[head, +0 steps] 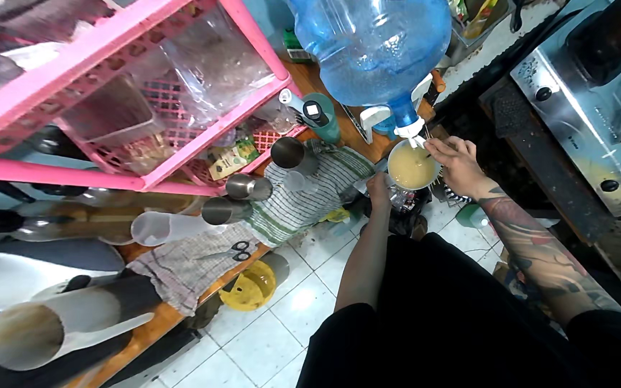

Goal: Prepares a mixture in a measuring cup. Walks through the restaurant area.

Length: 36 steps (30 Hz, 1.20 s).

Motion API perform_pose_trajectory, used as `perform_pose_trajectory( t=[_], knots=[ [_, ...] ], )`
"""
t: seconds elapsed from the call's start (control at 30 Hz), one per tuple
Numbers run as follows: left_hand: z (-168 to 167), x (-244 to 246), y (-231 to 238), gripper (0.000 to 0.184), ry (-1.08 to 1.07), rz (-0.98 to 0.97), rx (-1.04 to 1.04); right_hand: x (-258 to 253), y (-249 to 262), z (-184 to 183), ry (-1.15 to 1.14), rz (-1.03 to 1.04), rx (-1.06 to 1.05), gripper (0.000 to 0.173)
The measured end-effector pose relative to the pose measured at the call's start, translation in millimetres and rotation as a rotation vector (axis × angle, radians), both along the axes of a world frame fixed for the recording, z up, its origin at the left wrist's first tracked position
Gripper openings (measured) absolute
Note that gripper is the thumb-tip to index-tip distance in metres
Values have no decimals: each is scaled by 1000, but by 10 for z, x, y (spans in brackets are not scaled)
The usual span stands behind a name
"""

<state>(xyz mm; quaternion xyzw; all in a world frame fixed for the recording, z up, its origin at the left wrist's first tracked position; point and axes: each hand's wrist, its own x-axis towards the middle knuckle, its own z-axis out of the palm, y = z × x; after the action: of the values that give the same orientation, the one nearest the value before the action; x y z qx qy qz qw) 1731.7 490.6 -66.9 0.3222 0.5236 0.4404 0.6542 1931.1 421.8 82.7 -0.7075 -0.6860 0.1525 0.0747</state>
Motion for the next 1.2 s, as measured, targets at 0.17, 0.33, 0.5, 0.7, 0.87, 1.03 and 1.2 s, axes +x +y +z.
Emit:
perform_pose_trajectory(
  t=[0.17, 0.33, 0.5, 0.7, 0.87, 1.03, 1.2],
  knots=[
    [1, -4, -6, 33, 3, 0, 4, 3, 8, 3, -11, 6, -8, 71],
    [31, -5, -2, 30, 19, 4, -16, -4, 8, 15, 1, 4, -16, 71],
    [93, -16, 7, 26, 35, -14, -22, -1, 10, 13, 9, 6, 1, 68],
    [97, -6, 27, 29, 28, 9, -30, 0, 3, 1, -5, 12, 13, 68],
    [52, -4, 49, 28, 7, 26, 0, -6, 8, 5, -7, 9, 12, 70],
    [50, 0, 58, 30, 6, 32, 19, -14, 9, 13, -14, 4, 14, 69],
    [46, 5, 55, 25, -10, 38, -14, -6, 10, 12, -6, 2, 1, 68]
  ],
)
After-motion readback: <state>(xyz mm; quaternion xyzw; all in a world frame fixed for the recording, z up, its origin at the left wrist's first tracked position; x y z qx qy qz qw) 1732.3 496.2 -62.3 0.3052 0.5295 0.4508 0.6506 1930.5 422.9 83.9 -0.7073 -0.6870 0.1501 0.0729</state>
